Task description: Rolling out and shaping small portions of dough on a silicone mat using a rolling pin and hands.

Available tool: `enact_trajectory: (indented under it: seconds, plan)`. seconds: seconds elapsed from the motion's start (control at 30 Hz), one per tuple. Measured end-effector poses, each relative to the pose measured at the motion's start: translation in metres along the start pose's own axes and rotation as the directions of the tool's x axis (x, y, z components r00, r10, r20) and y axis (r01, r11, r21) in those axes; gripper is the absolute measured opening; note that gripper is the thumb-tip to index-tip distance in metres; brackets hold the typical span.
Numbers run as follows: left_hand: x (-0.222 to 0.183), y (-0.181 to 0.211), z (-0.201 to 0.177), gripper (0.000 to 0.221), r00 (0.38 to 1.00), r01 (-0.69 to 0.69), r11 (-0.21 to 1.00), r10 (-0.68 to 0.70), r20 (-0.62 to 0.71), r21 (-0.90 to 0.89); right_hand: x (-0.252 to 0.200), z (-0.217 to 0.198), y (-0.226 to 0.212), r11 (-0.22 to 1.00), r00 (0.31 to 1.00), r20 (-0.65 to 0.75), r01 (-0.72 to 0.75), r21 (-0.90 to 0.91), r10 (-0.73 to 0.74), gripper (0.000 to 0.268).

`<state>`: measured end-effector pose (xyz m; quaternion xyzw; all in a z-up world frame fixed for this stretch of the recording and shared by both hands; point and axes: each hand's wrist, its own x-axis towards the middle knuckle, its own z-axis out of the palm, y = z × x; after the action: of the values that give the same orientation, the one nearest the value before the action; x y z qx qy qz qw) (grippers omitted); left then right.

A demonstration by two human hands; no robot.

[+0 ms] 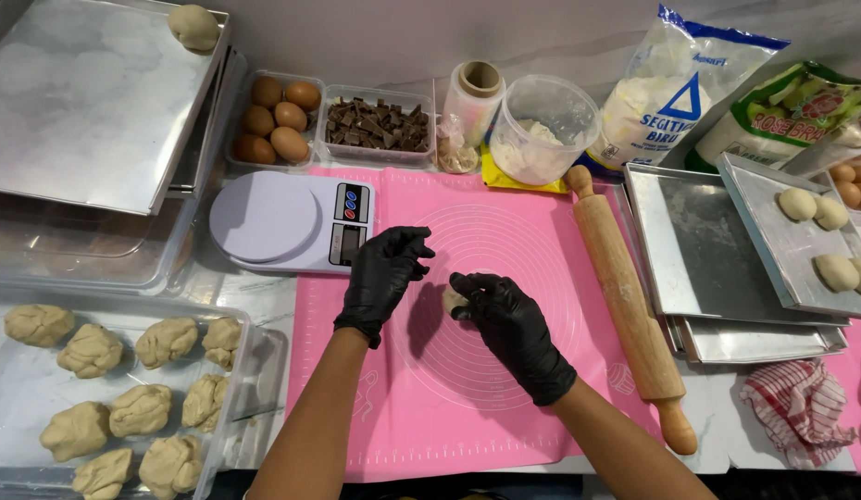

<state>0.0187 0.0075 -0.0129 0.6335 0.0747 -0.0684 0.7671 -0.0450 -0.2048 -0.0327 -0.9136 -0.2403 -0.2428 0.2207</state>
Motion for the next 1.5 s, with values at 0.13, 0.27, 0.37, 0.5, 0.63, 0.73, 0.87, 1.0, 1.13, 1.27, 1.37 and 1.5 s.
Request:
enact_trajectory:
  seconds: [0.13,0.27,0.37,0.5,0.63,0.73,0.87,1.0,1.13,1.27,1.37,1.5]
  plan:
    - [0.001,-0.025,0.011,0.038,0.936,0.351,0.816,-0.326,0.136,-0.459,-0.005,0.009,0.005,0.998,0.997,-0.071,-0.009,0.056,0.013,0.021]
    - [-0.026,-0.027,0.030,0.043,0.921,-0.335,0.920,0.274,0.278,0.202,-0.005,0.006,0.019,0.991,0.978,-0.209,0.009,0.135,0.019,0.019]
    - [-0.044,-0.006,0.049,0.046,0.947,0.027,0.984,0.032,0.318,-0.178,0.010,-0.008,0.009,0.923,0.941,-0.289,-0.054,0.380,0.174,0.020]
    - [-0.057,0.018,0.064,0.040,0.889,0.454,0.632,-0.275,0.366,-0.629,0.009,0.001,0.027,0.797,0.925,-0.276,-0.046,0.602,0.261,0.024]
    - [-0.037,-0.009,0.073,0.037,0.927,0.375,0.498,-0.220,0.305,-0.782,0.031,-0.024,-0.007,0.763,0.915,-0.270,-0.060,0.644,0.299,0.043]
    - [-0.051,0.017,0.069,0.044,0.918,0.393,0.448,-0.251,0.309,-0.803,0.030,-0.026,-0.006,0.804,0.915,-0.231,-0.144,0.577,0.330,0.047]
    - [-0.062,0.029,0.063,0.055,0.929,0.370,0.531,-0.211,0.304,-0.762,0.029,-0.035,-0.016,0.900,0.922,-0.253,-0.175,0.399,0.292,0.044]
    - [-0.064,0.009,0.069,0.057,0.956,0.169,0.723,0.045,0.290,-0.670,0.033,-0.046,-0.026,0.939,0.924,-0.271,-0.192,0.284,0.271,0.053]
    - [-0.077,0.012,0.069,0.065,0.910,-0.021,0.819,0.253,0.328,-0.573,0.017,-0.051,-0.020,0.945,0.952,-0.174,-0.203,0.258,0.252,0.048]
    - [-0.080,0.022,0.069,0.066,0.877,-0.097,0.866,0.308,0.370,-0.491,0.007,-0.043,-0.007,0.962,0.922,-0.320,-0.148,0.230,0.218,0.031]
    - [-0.079,0.021,0.069,0.067,0.854,-0.186,0.884,0.361,0.374,-0.429,0.011,-0.046,-0.012,0.929,0.901,-0.360,-0.110,0.354,0.243,0.031]
    - [-0.073,0.018,0.069,0.062,0.840,-0.261,0.874,0.415,0.350,-0.410,0.010,-0.044,-0.006,0.853,0.910,-0.336,-0.035,0.520,0.242,0.022]
